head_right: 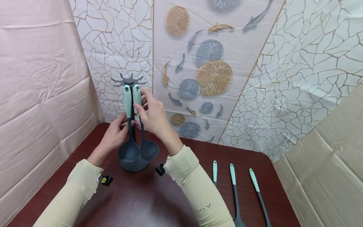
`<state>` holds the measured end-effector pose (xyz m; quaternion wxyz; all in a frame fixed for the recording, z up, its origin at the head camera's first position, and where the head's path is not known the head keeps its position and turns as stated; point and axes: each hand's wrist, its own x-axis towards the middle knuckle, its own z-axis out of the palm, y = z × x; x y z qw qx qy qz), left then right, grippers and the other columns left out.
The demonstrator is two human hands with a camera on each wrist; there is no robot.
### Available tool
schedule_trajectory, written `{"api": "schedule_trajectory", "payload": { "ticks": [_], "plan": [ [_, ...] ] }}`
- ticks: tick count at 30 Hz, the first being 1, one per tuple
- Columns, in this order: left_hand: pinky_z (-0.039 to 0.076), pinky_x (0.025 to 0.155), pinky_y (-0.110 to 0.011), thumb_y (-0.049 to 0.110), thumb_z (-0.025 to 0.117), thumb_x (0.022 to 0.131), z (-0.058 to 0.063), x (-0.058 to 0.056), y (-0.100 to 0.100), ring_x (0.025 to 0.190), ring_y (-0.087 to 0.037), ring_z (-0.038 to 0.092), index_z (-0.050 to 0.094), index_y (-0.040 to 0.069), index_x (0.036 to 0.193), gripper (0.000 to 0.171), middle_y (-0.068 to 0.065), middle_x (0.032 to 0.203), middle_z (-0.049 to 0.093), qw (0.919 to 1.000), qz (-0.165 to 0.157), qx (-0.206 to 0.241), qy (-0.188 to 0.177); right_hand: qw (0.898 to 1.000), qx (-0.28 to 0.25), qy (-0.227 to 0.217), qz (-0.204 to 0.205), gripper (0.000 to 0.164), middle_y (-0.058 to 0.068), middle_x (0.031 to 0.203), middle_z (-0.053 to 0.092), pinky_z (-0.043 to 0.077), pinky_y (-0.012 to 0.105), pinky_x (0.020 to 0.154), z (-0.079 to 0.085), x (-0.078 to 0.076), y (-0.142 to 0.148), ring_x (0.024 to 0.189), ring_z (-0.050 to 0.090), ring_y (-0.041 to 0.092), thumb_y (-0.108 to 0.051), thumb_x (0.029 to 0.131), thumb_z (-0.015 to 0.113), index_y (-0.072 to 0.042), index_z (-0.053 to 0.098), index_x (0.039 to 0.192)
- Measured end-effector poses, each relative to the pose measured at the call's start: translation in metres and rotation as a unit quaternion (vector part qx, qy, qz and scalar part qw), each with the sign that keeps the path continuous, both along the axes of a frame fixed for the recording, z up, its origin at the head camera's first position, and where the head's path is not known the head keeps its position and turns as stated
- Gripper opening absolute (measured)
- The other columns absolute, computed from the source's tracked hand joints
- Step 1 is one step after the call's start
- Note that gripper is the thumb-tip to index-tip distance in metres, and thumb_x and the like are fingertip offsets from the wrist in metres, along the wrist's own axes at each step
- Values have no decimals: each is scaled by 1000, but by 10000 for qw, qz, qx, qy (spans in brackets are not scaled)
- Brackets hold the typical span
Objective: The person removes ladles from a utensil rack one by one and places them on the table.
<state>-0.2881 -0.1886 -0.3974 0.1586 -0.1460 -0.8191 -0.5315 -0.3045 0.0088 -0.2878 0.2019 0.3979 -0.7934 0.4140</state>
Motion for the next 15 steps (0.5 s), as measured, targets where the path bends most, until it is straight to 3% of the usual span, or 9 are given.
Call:
{"api": "schedule_trajectory", "payload": {
  "ticks": [4, 9, 15],
  "plan": [
    [51, 80, -46, 12, 46, 113, 1, 0, 1, 92, -29, 71, 49, 20, 156, 43, -11, 123, 73, 10000, 38, -36, -35, 10000, -67, 0, 21, 37, 6, 95, 65, 56, 39, 72, 0, 0, 1, 89, 73, 21, -16, 106, 66, -6, 51, 139],
    [52, 83, -47, 11, 46, 113, 2, 0, 2, 95, -28, 72, 50, 20, 155, 43, -10, 122, 73, 10000, 43, -39, -15, 9999, -99, 15, 55, 39, 7, 95, 64, 58, 42, 75, -1, 0, 2, 89, 73, 22, -16, 106, 66, -5, 51, 140],
    [53, 79, -46, 15, 48, 114, -1, 1, 1, 96, -29, 73, 51, 20, 153, 40, -10, 119, 74, 9999, 32, -84, 122, 9999, -99, 43, 23, 40, 6, 95, 65, 57, 35, 75, -3, 2, 2, 88, 73, 21, -17, 107, 65, -3, 51, 141]
  ]
}}
